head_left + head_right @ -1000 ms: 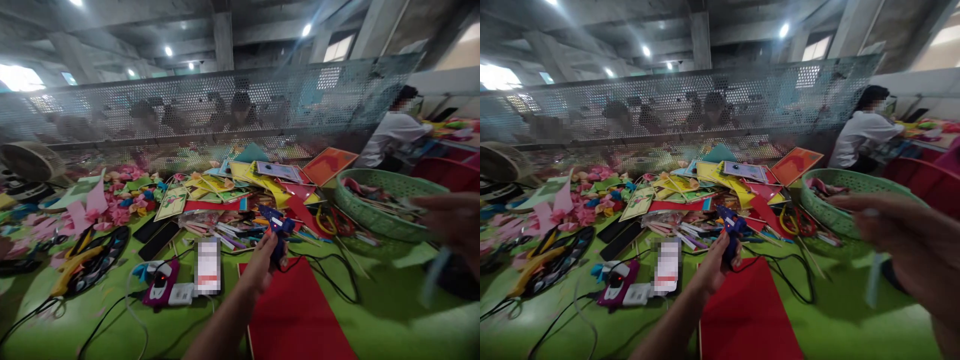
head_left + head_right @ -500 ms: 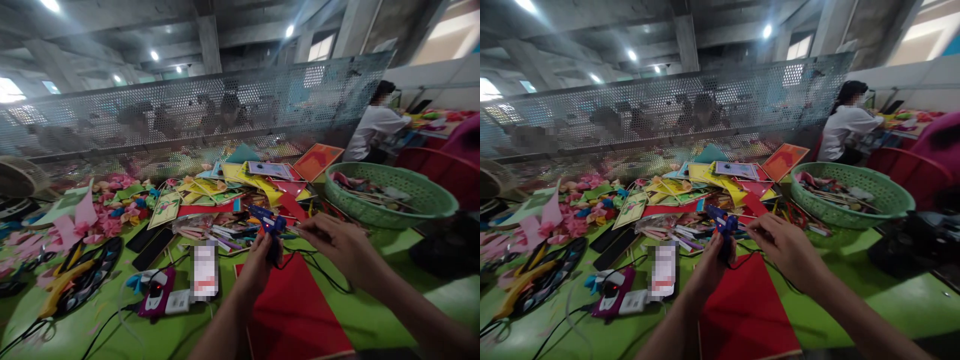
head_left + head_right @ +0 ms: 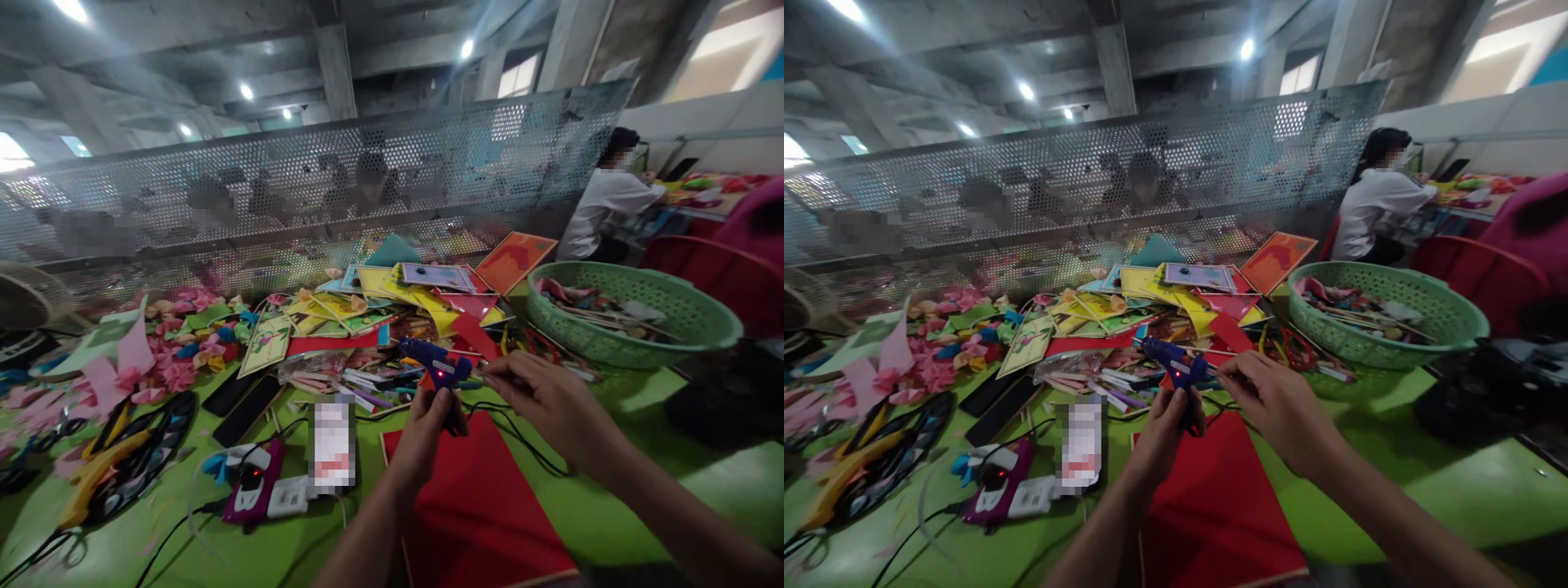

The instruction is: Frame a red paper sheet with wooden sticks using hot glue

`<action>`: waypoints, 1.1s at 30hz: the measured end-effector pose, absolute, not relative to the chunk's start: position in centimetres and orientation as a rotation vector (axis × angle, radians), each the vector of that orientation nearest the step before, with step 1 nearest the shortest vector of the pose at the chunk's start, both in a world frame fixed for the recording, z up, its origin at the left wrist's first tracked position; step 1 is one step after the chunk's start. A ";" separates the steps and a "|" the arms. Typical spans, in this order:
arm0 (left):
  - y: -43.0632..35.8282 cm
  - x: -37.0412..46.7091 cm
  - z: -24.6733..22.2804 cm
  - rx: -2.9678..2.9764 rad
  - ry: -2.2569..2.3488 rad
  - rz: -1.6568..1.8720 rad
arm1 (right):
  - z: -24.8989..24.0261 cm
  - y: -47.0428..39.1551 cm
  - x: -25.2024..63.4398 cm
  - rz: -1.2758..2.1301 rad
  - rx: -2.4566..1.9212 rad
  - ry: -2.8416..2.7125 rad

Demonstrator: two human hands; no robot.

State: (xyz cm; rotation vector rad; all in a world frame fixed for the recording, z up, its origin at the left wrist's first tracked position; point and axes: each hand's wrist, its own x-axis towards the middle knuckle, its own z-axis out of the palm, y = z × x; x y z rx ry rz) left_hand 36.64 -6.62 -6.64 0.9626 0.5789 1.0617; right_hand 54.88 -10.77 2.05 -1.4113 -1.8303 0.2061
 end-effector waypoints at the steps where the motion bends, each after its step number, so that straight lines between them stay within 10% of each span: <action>1: -6.6 36.7 -6.7 0.987 0.588 1.064 | 2.0 -10.8 54.9 0.260 -1.429 -1.810; 12: -7.3 36.8 -6.6 1.117 0.592 1.040 | 0.8 -10.4 55.8 0.881 -1.385 -1.513; 33: -7.2 37.2 -7.0 1.136 0.564 0.994 | 1.6 -10.8 55.8 0.793 -1.399 -1.446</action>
